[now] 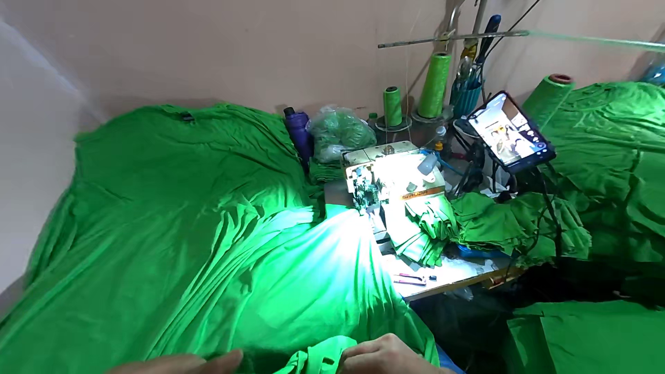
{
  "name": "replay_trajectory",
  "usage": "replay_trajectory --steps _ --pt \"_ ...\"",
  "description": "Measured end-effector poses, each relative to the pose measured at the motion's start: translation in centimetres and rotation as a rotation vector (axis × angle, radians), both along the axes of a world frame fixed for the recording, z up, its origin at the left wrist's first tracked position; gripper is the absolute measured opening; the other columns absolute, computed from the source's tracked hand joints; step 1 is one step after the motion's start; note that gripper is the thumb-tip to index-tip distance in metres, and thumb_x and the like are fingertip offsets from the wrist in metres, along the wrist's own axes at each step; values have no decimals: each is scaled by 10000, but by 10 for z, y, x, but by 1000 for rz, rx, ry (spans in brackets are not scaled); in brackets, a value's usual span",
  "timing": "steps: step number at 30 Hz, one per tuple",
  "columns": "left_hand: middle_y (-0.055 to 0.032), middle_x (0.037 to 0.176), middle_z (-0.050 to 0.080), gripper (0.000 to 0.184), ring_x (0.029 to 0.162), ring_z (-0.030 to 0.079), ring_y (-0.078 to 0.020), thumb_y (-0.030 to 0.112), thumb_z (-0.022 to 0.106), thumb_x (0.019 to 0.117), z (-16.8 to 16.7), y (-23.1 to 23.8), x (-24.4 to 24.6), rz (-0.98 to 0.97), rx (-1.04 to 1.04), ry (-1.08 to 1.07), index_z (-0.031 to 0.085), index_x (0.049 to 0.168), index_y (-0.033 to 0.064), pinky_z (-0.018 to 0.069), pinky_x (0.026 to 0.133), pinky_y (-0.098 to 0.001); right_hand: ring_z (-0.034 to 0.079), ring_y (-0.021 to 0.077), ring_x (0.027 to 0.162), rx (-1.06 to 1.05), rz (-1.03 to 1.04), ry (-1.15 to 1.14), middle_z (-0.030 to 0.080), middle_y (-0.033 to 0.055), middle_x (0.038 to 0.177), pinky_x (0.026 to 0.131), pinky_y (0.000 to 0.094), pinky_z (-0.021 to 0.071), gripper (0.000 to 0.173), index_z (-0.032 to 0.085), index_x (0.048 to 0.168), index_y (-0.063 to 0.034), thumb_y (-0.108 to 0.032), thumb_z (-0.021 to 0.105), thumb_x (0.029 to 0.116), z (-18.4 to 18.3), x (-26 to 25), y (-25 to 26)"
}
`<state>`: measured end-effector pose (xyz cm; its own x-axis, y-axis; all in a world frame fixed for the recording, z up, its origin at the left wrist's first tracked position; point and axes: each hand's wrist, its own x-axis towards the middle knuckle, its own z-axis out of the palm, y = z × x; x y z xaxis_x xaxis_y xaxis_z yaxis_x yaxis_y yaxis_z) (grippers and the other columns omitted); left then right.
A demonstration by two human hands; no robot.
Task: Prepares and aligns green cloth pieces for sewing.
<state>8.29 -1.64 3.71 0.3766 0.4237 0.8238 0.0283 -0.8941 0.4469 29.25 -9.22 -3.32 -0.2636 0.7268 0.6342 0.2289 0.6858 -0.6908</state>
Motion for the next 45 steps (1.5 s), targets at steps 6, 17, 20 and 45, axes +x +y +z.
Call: replay_trajectory --steps 6,17,20,45 --pt "160 957 656 116 925 578 129 249 645 1006 -12 57 49 112 49 -54 715 1019 158 475 821 -69 642 90 756 33 -217 114 654 155 796 716 186 511 184 604 969 85 -82 544 1022 -2 8 3" --pt "-177 923 720 102 850 694 -255 44 723 901 -89 148 189 236 -229 280 761 939 -43 558 820 -416 640 -12 813 -524 -545 588 675 80 1124 745 165 545 667 358 1508 74 -18 651 916 -93 73 66" --pt "-152 909 717 117 829 684 -239 89 733 911 -90 150 197 275 -295 348 764 954 -16 559 798 -410 679 22 886 -583 -534 646 687 86 1158 784 187 570 633 419 1472 59 5 669 893 -100 77 70" --pt "-137 1275 619 276 1164 534 -381 317 620 1010 -97 168 224 534 -302 652 776 1197 186 390 879 -592 639 -30 738 -378 -750 468 680 -42 832 683 135 542 115 684 971 -42 -116 600 947 -104 89 70"
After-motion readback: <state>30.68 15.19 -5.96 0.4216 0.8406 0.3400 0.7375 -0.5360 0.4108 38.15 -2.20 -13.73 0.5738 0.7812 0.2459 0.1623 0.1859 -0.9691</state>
